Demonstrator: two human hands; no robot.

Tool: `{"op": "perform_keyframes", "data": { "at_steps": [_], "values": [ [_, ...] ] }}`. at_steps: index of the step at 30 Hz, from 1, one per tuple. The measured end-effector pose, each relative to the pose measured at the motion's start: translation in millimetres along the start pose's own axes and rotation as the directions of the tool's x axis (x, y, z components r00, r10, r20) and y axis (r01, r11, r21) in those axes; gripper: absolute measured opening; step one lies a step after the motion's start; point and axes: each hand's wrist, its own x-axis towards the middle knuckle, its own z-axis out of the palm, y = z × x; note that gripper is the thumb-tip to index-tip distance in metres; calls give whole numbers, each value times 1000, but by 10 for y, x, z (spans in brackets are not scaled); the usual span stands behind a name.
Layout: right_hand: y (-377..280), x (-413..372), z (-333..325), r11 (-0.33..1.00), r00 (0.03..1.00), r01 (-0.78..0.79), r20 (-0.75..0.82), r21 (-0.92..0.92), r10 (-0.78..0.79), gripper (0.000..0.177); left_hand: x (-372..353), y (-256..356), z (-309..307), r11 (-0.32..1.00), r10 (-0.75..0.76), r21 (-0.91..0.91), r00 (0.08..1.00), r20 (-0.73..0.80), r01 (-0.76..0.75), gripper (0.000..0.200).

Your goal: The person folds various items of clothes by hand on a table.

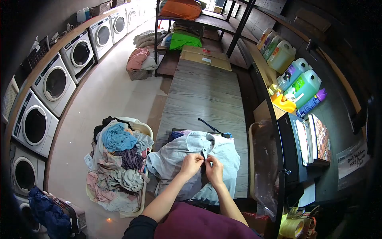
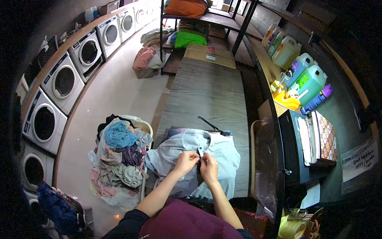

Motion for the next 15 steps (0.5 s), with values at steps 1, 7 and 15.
{"op": "perform_keyframes", "data": {
  "at_steps": [1,7,15],
  "values": [
    [36,-36,40,1000,1000,16,-1,-17,-16,8,6,-45,-3,999,2,-39,1000,10,-1,12],
    [-21,-3,20,996,994,-84,68,-11,85,12,-19,-159,6,970,-18,-243,999,33,25,12],
    [199,51,43,879,933,-347,209,326,291,16,46,-281,119,945,-129,-307,991,-24,115,17]
  ]
}}
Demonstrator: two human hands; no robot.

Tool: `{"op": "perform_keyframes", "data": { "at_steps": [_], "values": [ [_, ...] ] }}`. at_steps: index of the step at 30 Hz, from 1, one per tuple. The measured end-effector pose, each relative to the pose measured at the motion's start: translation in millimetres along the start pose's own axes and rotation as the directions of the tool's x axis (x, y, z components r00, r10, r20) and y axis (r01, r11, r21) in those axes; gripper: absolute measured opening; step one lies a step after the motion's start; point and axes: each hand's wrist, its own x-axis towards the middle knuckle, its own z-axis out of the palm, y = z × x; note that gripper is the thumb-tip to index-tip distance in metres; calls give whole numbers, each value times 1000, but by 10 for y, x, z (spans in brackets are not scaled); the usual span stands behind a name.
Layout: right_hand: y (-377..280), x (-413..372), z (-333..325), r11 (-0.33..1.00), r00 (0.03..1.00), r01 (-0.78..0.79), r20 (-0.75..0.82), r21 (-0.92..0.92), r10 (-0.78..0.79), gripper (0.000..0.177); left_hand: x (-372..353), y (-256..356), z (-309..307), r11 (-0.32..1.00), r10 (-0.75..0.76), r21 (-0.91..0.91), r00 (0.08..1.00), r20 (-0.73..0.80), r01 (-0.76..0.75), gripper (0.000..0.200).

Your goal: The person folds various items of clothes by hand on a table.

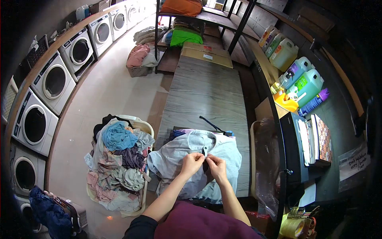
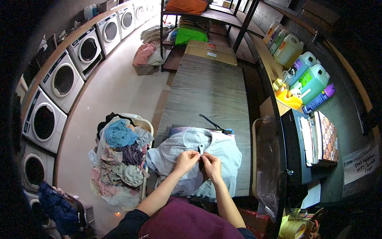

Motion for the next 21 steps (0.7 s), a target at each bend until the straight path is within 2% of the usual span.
{"op": "perform_keyframes", "data": {
  "at_steps": [4,7,10,13,16,19,21],
  "values": [
    [-19,13,-25,993,994,-100,49,60,98,12,42,15,-2,994,42,103,999,1,-42,20],
    [25,37,-20,998,999,7,44,58,-10,8,106,-82,-18,996,-51,73,998,34,48,16],
    [38,50,-6,999,1000,5,25,49,-7,6,113,-145,27,988,16,153,1000,-9,-14,11],
    [13,53,-18,994,996,-83,44,67,81,6,34,-32,59,980,75,191,994,-83,-58,12],
    [56,54,-13,975,991,-128,60,182,119,7,4,92,50,998,-1,59,997,-78,5,19],
    [39,40,53,995,996,-66,-62,80,71,10,-8,79,39,999,-21,-43,1000,-19,21,25],
    [26,1,91,970,980,156,-96,-185,-176,14,-15,41,55,1000,7,17,999,-48,-6,25]
  ]
}}
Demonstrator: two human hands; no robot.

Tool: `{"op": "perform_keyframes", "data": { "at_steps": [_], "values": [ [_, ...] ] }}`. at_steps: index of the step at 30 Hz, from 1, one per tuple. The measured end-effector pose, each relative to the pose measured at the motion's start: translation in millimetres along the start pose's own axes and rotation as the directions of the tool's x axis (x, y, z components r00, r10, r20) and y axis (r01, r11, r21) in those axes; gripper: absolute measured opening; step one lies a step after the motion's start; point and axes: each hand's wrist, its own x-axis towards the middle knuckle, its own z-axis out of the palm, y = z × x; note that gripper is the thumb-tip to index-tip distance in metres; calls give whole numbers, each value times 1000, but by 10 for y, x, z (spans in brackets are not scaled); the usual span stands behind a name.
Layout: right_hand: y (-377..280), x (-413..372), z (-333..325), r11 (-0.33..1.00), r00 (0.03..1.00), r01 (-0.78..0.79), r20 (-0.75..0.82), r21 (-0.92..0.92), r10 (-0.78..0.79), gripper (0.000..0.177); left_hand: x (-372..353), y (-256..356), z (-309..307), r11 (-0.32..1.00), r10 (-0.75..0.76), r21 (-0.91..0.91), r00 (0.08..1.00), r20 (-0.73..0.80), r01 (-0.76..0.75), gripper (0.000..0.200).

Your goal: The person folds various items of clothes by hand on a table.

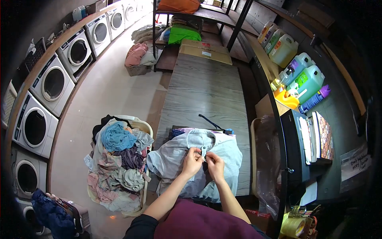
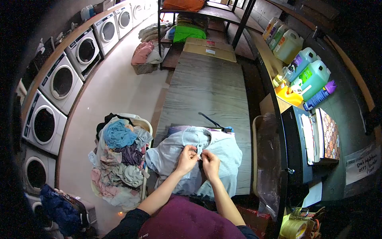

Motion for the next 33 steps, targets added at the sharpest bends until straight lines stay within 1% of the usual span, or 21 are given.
{"op": "perform_keyframes", "data": {
  "at_steps": [1,2,4,5,8,9,12,15,18,19,20,21,22,23,25,26,27,29,30,33],
  "values": [
    [-20,-17,12,985,992,122,-15,-124,-124,16,-3,-21,10,999,15,30,1000,-15,-14,24],
    [-45,-41,8,968,985,173,21,-184,-172,20,-6,-42,22,999,27,43,999,-30,-26,25],
    [-298,-97,-56,914,960,281,106,-294,-261,27,-12,-45,30,996,55,69,997,-63,-50,25],
    [-471,-160,-87,893,948,318,112,-319,-297,31,25,-109,18,998,54,31,997,-55,-52,26],
    [-337,-189,-95,895,950,312,95,-319,-298,30,12,-44,4,1000,12,-3,1000,-7,-12,26],
    [-327,-195,-95,890,952,305,72,-338,-298,24,-5,-9,0,1000,17,10,1000,-11,-17,26],
    [-305,-236,-133,866,956,294,118,-403,-270,16,-40,91,-14,1000,-3,13,1000,-2,3,26],
    [-344,-271,-175,882,965,262,87,-391,-248,9,-10,38,-30,998,-30,-53,999,34,32,26],
    [-288,-296,-223,887,979,197,129,-418,-156,8,-75,60,-47,999,25,-40,998,50,-23,26],
    [-267,-298,-235,897,982,187,114,-400,-154,9,-148,98,-16,999,31,-5,999,22,-31,23],
    [-247,-304,-238,907,984,176,98,-383,-149,9,-227,132,-3,980,128,152,991,30,-131,22],
    [-236,-316,-245,916,986,163,83,-366,-143,9,-319,148,-15,926,221,303,974,53,-227,22],
    [-242,-321,-261,911,986,161,109,-381,-128,9,-422,177,-19,839,308,443,947,90,-315,22],
    [-267,-316,-282,905,984,161,137,-395,-115,10,-541,218,-6,842,280,451,955,102,-295,21],
    [-327,-324,-315,884,974,180,205,-431,-99,9,-643,121,5,766,364,529,925,112,-366,20],
    [-311,-330,-305,880,976,186,189,-438,-112,9,-669,90,16,721,405,567,906,123,-399,19],
    [-279,-350,-279,876,978,187,173,-444,-121,9,-701,128,25,733,371,572,921,115,-367,18],
    [-236,-366,-254,880,979,195,134,-433,-152,8,-727,216,45,676,405,620,904,140,-399,17],
    [-227,-361,-261,889,981,182,136,-420,-137,8,-724,254,54,645,423,642,894,150,-413,17],
    [-214,-348,-293,904,981,164,163,-395,-107,8,-710,277,77,614,417,669,892,175,-419,14]
  ]
}}
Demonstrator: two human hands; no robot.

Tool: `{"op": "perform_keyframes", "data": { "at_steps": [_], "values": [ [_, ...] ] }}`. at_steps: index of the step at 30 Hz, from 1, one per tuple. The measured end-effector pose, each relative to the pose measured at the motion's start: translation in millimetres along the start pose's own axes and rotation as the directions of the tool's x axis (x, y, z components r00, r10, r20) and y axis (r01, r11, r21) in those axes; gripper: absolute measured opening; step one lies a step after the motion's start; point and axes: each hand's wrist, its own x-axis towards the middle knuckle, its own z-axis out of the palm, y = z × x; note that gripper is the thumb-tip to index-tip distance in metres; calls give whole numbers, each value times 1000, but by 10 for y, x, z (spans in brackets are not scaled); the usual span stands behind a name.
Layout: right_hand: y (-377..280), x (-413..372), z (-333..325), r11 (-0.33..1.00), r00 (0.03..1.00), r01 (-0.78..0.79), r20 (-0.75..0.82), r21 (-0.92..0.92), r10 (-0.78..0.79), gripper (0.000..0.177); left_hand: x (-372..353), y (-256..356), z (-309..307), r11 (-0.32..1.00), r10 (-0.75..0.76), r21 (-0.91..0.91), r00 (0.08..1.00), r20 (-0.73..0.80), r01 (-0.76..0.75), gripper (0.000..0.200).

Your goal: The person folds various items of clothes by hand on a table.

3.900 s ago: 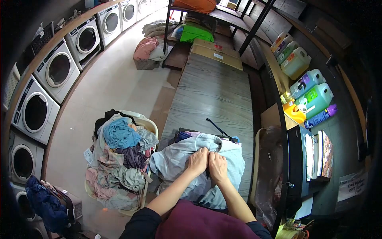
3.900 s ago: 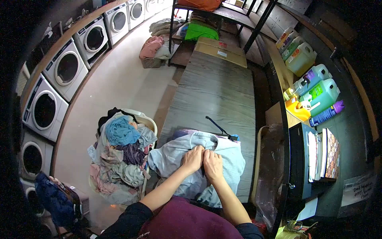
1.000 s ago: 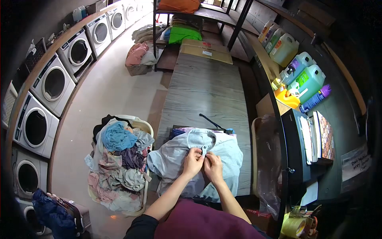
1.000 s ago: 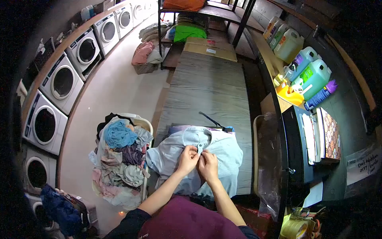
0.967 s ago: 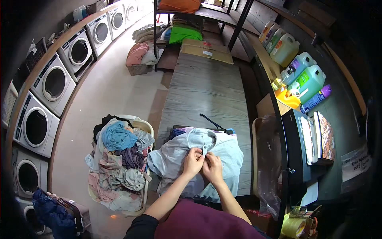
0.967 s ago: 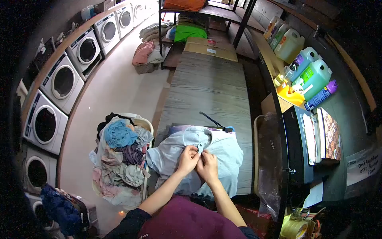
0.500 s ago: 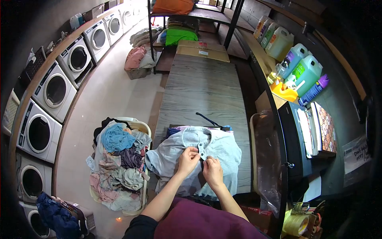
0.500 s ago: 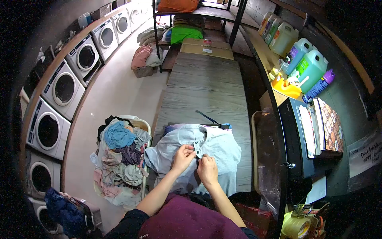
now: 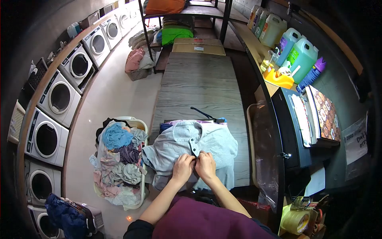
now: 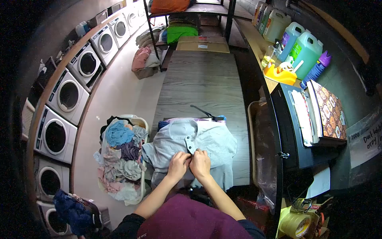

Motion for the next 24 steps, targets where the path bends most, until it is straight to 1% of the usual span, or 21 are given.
{"op": "perform_keyframes", "data": {
  "at_steps": [3,5,7,8,11,14,17,20,23,24],
  "values": [
    [20,-8,-17,1000,999,3,41,21,-4,10,44,-18,16,987,-132,-90,990,39,135,12],
    [28,-7,-26,998,999,-9,50,61,6,10,68,-39,19,974,-181,-128,981,70,189,10],
    [-2,-33,-86,994,1000,-1,27,105,-2,8,65,4,-26,948,-237,-189,965,113,255,10],
    [-15,-55,-103,992,1000,3,16,127,-5,8,39,-49,6,944,-224,-222,968,109,244,11],
    [-12,-141,-63,980,990,116,-103,162,-101,6,-3,-26,-4,816,-380,-383,901,210,433,12],
    [-7,-171,-65,979,989,133,-88,154,-121,6,-89,-154,126,730,-387,-529,900,202,433,11],
    [-58,-135,-220,969,997,66,30,238,-75,9,-106,-220,168,619,-391,-659,895,213,427,11],
    [63,-48,-155,941,995,8,90,339,-41,11,-61,-169,154,606,-427,-697,896,122,383,13],
    [85,-1,-195,899,996,-85,71,430,59,12,-31,-182,185,563,-457,-683,864,212,465,16],
    [98,2,-181,915,997,-74,57,398,56,11,-3,-156,176,552,-463,-687,859,220,473,17]
  ]
}}
